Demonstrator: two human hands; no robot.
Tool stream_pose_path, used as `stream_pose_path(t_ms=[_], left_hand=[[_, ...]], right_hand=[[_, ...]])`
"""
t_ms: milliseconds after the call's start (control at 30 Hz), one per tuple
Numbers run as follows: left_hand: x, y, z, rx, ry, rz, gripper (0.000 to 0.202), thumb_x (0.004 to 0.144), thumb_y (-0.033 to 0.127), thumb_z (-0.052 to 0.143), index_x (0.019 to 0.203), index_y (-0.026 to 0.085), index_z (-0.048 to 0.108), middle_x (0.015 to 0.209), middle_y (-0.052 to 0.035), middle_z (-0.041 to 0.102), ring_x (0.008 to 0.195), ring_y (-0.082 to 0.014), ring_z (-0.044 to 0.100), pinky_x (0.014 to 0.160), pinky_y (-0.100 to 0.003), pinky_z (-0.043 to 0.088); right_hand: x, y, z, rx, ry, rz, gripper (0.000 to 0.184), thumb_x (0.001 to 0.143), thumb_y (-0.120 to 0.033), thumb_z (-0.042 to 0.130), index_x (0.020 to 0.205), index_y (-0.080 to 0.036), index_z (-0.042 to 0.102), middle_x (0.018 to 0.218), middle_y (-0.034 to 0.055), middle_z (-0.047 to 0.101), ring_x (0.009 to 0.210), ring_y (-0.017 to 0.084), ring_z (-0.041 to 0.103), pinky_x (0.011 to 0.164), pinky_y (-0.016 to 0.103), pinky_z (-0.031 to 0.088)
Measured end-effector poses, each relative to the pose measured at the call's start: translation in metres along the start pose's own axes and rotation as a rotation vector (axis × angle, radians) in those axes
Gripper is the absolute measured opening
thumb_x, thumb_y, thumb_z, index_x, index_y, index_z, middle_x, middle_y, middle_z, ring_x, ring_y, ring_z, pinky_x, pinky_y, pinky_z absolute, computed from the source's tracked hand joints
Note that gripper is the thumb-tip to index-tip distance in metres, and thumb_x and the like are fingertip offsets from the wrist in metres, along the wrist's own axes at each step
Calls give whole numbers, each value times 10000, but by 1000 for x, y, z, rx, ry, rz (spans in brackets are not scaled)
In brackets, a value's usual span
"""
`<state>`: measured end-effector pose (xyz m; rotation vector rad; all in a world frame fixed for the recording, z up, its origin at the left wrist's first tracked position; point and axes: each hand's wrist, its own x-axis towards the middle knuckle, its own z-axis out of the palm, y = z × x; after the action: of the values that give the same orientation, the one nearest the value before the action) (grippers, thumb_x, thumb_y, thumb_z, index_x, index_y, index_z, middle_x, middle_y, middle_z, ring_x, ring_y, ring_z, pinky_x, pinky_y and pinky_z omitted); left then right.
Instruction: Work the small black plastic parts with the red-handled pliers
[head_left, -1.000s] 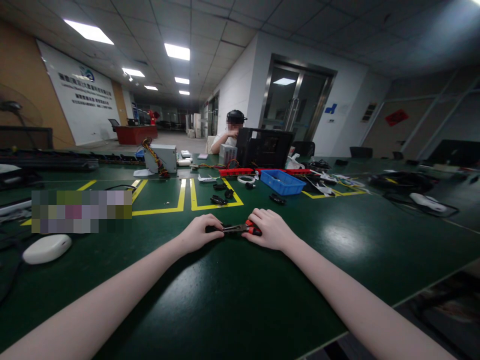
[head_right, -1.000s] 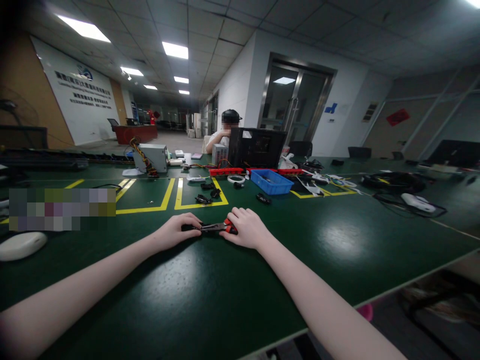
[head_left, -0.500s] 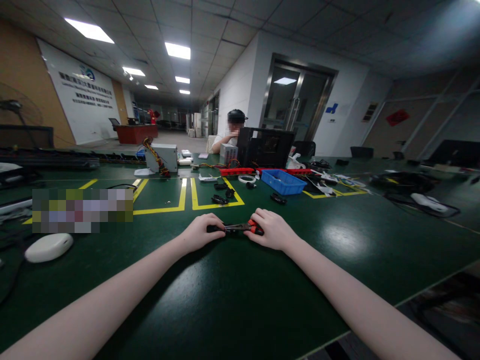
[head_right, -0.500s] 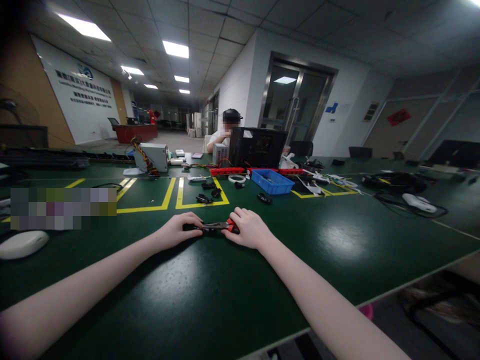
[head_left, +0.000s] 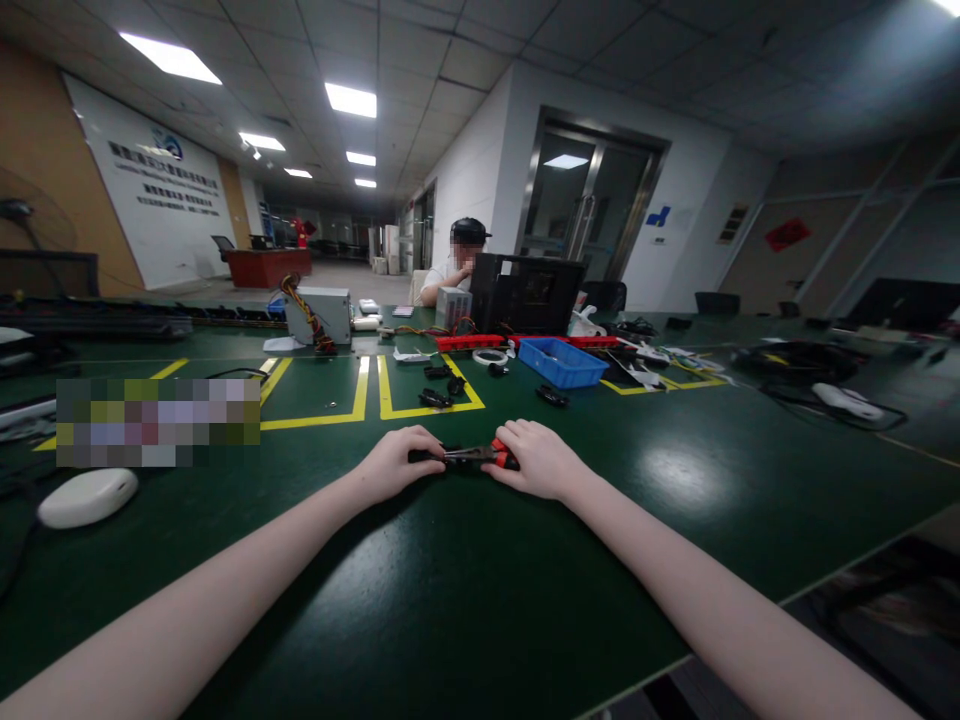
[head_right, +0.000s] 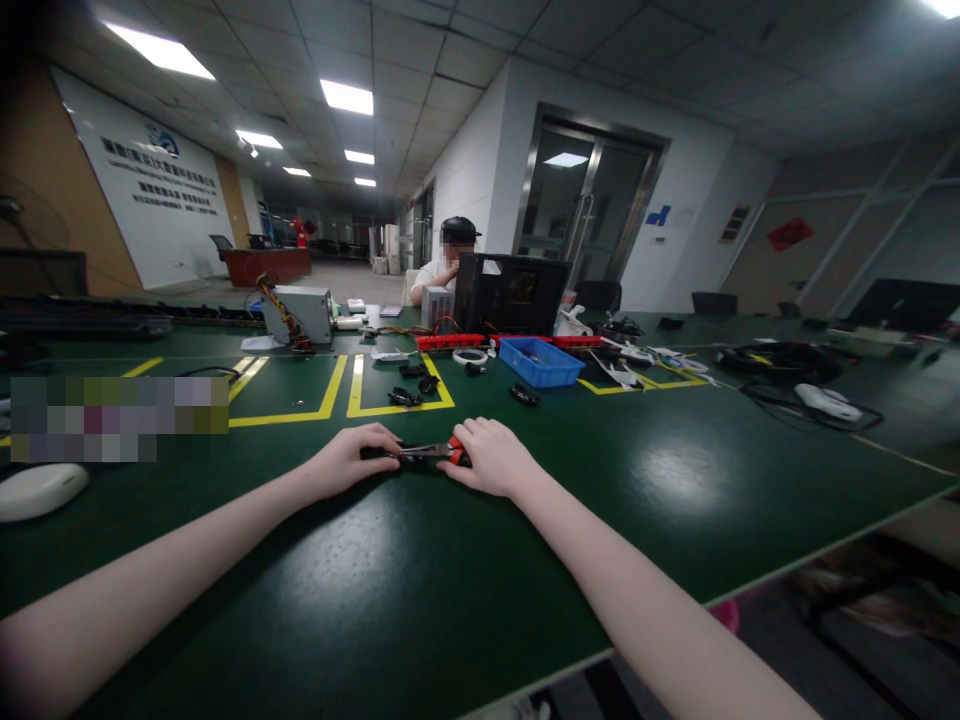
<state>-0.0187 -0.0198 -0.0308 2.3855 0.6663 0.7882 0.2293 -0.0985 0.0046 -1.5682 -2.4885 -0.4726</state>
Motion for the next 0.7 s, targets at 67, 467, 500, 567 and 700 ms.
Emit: stream_pose_path(t_ms=[67, 467, 500, 567, 700], left_hand=[[0, -1, 0, -9, 1, 8, 140, 817, 271, 669, 920, 202, 734, 1038, -61, 667, 969, -199, 629, 950, -369, 474], [-2, 3, 2, 58, 13, 56, 108, 815, 227, 661, 907, 200, 712, 1050, -63, 635, 975, -199, 613, 932, -369, 478], [-2, 3, 2, 65, 8, 61, 108, 815, 230, 663, 907, 200, 710, 1048, -62, 636, 975, -200, 613, 933, -369, 477], [-2, 4, 2, 78, 0, 71, 109, 814, 234, 665, 909, 200, 709, 1054, -63, 634, 977, -201, 613, 933, -365, 477], [-3, 4, 2, 93, -14, 80, 115, 819, 238, 664, 920, 205, 706, 1078, -62, 627, 979, -201, 614, 931, -358, 481]], right_hand=[[0, -1, -1, -31, 11, -6, 342, 867, -525, 507, 858, -185, 546, 861, 80, 586, 758, 197, 522, 687, 314, 372], [1, 0, -1, 30, -50, 5, 313, 852, -508, 546, 825, -196, 542, 837, 64, 596, 748, 186, 546, 668, 295, 380], [1, 1, -1, 44, -58, 7, 309, 851, -505, 550, 821, -198, 540, 835, 61, 596, 747, 183, 549, 664, 290, 379], [0, 1, -2, 73, -69, 6, 301, 851, -498, 553, 815, -200, 538, 831, 53, 595, 746, 176, 550, 654, 281, 376], [0, 3, -2, 113, -75, -1, 301, 858, -499, 543, 815, -201, 540, 823, 44, 588, 731, 169, 539, 642, 277, 369]])
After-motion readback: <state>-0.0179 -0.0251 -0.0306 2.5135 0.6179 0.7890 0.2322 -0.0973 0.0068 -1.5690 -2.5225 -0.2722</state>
